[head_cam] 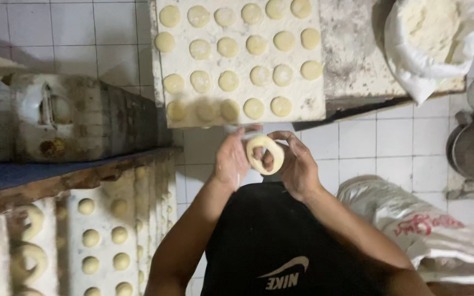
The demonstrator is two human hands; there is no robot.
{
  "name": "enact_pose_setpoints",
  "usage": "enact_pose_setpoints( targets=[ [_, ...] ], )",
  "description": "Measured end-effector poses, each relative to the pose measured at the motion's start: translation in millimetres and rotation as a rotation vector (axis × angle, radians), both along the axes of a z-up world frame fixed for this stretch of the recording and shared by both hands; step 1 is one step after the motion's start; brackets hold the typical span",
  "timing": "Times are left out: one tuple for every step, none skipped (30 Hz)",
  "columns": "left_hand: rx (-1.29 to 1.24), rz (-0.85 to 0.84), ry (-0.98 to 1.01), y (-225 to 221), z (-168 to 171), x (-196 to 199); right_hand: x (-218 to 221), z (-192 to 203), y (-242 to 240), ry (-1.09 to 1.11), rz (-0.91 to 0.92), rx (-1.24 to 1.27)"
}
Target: The person takes rounds of dough from a board, shapes them into rings by hand, and places the shaped rings onto wooden trays. The person then picks up a full tray of dough rings and slides it into a large wooden rack before beginning the process again with a new piece of dough.
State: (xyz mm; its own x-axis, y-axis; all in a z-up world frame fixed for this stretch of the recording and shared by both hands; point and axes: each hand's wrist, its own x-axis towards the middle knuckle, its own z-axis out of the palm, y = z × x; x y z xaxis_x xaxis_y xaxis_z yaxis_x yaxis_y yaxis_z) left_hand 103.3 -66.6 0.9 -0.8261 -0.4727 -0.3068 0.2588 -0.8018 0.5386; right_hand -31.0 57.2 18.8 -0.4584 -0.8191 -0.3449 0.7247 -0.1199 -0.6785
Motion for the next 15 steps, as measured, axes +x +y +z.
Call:
enact_pose_setpoints(
  targets=[
    [0.007,-0.009,-0.001,0,1,7,1,1,0,0.052,-0.027,0.049],
    [-0.040,-0.044,-0.043,1,2,13,5,3,1,0.104,-0.053,0.098],
    [-0.090,-0.066,-0.081,0,4,16,10,5,0,0.109,-0.048,0.101],
    [-0.086,-0.061,-0.077,-3,5,18,15,7,-1,0.127,-0.042,0.105],
    [-0.032,-0.041,-0.076,-7,6,22,22,8,-3,0.139,-0.038,0.103],
    [0.022,-0.021,-0.074,-9,7,26,25,9,-4,0.137,-0.035,0.102],
    [0.024,-0.032,-0.076,-9,7,28,26,11,-1,0.173,-0.001,0.136],
    [-0.070,-0.077,-0.064,-9,7,30,28,12,1,0.210,0.032,0.172],
    [-0.160,-0.112,-0.048,-6,7,30,27,13,0,0.211,0.031,0.177],
    [-0.155,-0.114,-0.047,-5,7,28,24,14,-1,0.217,-0.012,0.097],
    [-0.114,-0.057,-0.067,-7,7,26,23,14,-2,0.223,-0.059,0.012],
    [-0.072,0.000,-0.087,-8,7,23,25,16,0,0.223,-0.065,0.011],
    [-0.074,-0.013,-0.089,-9,10,23,31,19,4,0.218,-0.007,0.076],
    [-0.078,-0.088,-0.104,-9,12,24,34,22,7,0.211,0.050,0.141],
    [-0.082,-0.150,-0.118,-9,13,22,26,23,6,0.212,0.049,0.140]
  ],
)
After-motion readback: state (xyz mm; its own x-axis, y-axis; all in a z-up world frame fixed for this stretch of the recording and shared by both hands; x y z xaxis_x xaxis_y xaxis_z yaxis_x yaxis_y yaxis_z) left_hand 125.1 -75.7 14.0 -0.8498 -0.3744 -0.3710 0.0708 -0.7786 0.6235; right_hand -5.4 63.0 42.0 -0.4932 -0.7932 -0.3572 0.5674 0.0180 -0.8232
